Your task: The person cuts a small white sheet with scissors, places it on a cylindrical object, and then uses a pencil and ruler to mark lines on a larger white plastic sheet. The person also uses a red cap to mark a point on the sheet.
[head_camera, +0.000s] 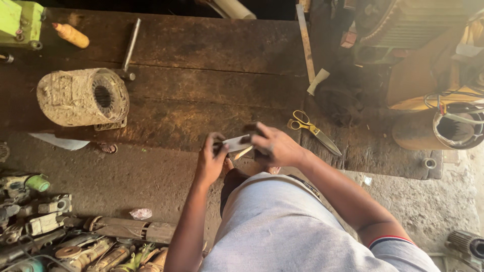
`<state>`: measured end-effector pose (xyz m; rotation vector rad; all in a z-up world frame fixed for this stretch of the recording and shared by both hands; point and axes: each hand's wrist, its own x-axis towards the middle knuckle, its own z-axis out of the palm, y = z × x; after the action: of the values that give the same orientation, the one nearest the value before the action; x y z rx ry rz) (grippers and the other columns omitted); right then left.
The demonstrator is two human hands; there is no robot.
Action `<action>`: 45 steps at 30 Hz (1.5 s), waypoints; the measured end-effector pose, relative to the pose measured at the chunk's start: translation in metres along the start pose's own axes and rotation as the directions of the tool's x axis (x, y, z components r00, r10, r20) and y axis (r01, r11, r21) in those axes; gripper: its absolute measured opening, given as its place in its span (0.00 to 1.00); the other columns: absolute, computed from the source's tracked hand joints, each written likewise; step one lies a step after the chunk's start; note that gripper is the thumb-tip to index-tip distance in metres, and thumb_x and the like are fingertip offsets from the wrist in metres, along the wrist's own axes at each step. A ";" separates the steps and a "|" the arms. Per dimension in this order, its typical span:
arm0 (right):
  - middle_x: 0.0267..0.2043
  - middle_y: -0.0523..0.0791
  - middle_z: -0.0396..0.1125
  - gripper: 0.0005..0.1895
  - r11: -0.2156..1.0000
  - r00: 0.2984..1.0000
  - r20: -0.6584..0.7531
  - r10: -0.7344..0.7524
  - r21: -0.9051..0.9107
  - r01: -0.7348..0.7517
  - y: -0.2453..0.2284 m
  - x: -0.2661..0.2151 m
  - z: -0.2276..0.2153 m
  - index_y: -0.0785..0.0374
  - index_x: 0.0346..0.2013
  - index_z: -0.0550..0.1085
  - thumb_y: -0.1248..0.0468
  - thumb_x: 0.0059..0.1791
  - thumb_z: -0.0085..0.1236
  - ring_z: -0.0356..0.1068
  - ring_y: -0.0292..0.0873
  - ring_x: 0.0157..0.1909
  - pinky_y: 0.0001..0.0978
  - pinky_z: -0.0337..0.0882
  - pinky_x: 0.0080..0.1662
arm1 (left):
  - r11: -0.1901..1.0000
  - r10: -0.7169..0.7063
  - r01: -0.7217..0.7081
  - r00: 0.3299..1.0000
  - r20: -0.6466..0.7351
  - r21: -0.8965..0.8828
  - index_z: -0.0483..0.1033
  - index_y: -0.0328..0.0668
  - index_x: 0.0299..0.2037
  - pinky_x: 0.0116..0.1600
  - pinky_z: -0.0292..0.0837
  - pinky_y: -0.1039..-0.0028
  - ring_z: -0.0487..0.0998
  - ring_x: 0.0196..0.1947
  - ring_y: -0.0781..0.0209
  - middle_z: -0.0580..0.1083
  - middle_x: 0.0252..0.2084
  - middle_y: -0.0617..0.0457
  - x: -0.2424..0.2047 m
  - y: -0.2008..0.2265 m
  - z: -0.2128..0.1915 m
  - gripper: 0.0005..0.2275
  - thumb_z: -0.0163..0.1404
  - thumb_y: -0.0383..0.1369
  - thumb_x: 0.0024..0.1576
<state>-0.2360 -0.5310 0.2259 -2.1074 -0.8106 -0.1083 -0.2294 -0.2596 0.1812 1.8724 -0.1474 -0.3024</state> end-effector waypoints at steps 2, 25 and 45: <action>0.55 0.56 0.67 0.23 0.997 0.997 0.061 -0.054 -0.050 0.058 -0.007 0.006 -0.004 0.58 0.49 0.74 0.64 0.39 0.67 0.71 0.58 0.48 0.48 0.73 0.48 | 0.921 -0.111 0.139 0.989 0.096 -0.364 0.74 0.38 0.48 0.29 0.75 0.74 0.76 0.33 0.66 0.74 0.40 0.49 0.009 -0.002 0.000 0.06 0.52 0.28 0.64; 0.28 0.45 0.63 0.13 0.693 0.715 -0.056 0.697 0.309 -0.651 0.022 0.045 0.071 0.66 0.41 0.71 0.58 0.56 0.60 0.60 0.38 0.31 0.33 0.65 0.33 | 0.927 0.041 0.003 0.993 0.109 -0.374 0.75 0.39 0.38 0.41 0.71 0.80 0.73 0.35 0.74 0.75 0.34 0.62 0.080 -0.029 -0.033 0.05 0.58 0.27 0.61; 0.32 0.53 0.73 0.13 0.619 0.608 -0.271 0.747 -0.053 -0.784 -0.006 0.056 0.110 0.62 0.38 0.75 0.55 0.51 0.61 0.74 0.58 0.35 0.48 0.70 0.37 | 0.833 0.408 -0.538 0.757 0.511 0.131 0.75 0.44 0.48 0.53 0.75 0.67 0.80 0.48 0.56 0.79 0.46 0.51 0.092 -0.002 -0.101 0.09 0.57 0.33 0.59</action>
<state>-0.2179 -0.4177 0.1806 -2.3722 0.3167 0.0593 -0.1130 -0.1899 0.1963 1.9185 -1.0363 -0.3816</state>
